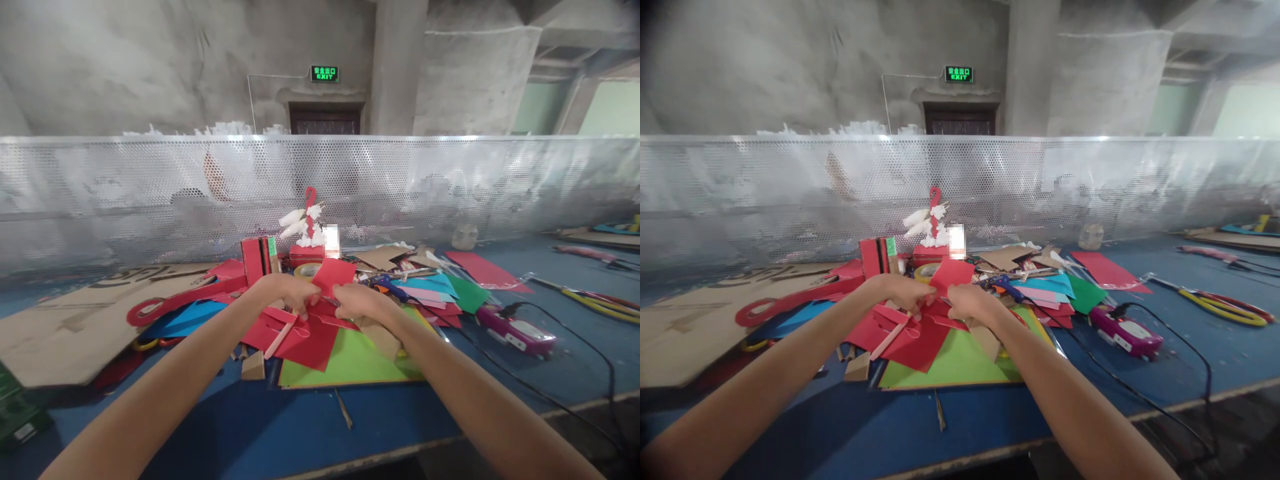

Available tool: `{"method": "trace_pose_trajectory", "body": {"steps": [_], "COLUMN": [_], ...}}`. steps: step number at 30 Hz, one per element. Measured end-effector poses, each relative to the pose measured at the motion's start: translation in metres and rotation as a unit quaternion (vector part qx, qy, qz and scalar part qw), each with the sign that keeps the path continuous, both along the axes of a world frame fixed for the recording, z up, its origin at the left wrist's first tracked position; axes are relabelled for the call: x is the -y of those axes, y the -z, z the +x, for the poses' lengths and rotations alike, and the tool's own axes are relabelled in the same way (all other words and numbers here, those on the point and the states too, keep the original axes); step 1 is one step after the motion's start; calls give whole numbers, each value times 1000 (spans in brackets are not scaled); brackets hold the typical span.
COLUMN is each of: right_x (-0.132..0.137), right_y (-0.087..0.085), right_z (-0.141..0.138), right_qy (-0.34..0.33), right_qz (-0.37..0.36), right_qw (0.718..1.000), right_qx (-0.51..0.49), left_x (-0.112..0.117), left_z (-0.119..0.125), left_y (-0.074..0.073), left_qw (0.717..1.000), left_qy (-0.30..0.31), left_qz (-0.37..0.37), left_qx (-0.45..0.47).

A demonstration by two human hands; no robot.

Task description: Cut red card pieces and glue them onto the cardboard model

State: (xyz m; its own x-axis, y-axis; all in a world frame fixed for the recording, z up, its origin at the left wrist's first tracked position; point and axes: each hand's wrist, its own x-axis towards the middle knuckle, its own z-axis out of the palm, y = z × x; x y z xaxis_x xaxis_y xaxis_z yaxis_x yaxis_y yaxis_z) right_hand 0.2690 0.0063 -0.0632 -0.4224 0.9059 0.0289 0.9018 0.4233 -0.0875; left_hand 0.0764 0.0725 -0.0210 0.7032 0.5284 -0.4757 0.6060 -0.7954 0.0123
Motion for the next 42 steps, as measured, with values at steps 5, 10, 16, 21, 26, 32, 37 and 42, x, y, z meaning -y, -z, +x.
{"method": "trace_pose_trajectory", "body": {"steps": [5, 10, 16, 21, 26, 32, 37, 42], "right_x": [5, 7, 12, 15, 10, 8, 6, 6], "right_y": [-9, -15, -22, -12, -2, -6, -5, -4], "right_z": [1, 7, 9, -9, -11, -1, -1, -2], "right_qy": [23, 22, -44, -83, -87, -86, -73, -72], "right_qz": [-45, -44, -41, -49, -32, -71, -90, -95], "right_qw": [998, 998, 996, 995, 996, 994, 993, 992], "right_qx": [43, 33, -59, -14, -13, -20, -25, -34], "left_x": [4, 5, 23, 39, 47, 54, 52, 41], "left_z": [2, -6, -22, -28, -45, -70, -82, -104], "left_y": [-2, -13, -35, -11, 4, -14, -21, -19], "left_qw": [998, 1000, 988, 975, 974, 946, 958, 960], "left_qy": [-4, 0, -148, -199, -193, -248, -228, -250], "left_qz": [-60, -17, -4, -82, -112, -172, -155, -112], "left_qx": [-4, -4, -41, -49, 41, 120, 76, 51]}}
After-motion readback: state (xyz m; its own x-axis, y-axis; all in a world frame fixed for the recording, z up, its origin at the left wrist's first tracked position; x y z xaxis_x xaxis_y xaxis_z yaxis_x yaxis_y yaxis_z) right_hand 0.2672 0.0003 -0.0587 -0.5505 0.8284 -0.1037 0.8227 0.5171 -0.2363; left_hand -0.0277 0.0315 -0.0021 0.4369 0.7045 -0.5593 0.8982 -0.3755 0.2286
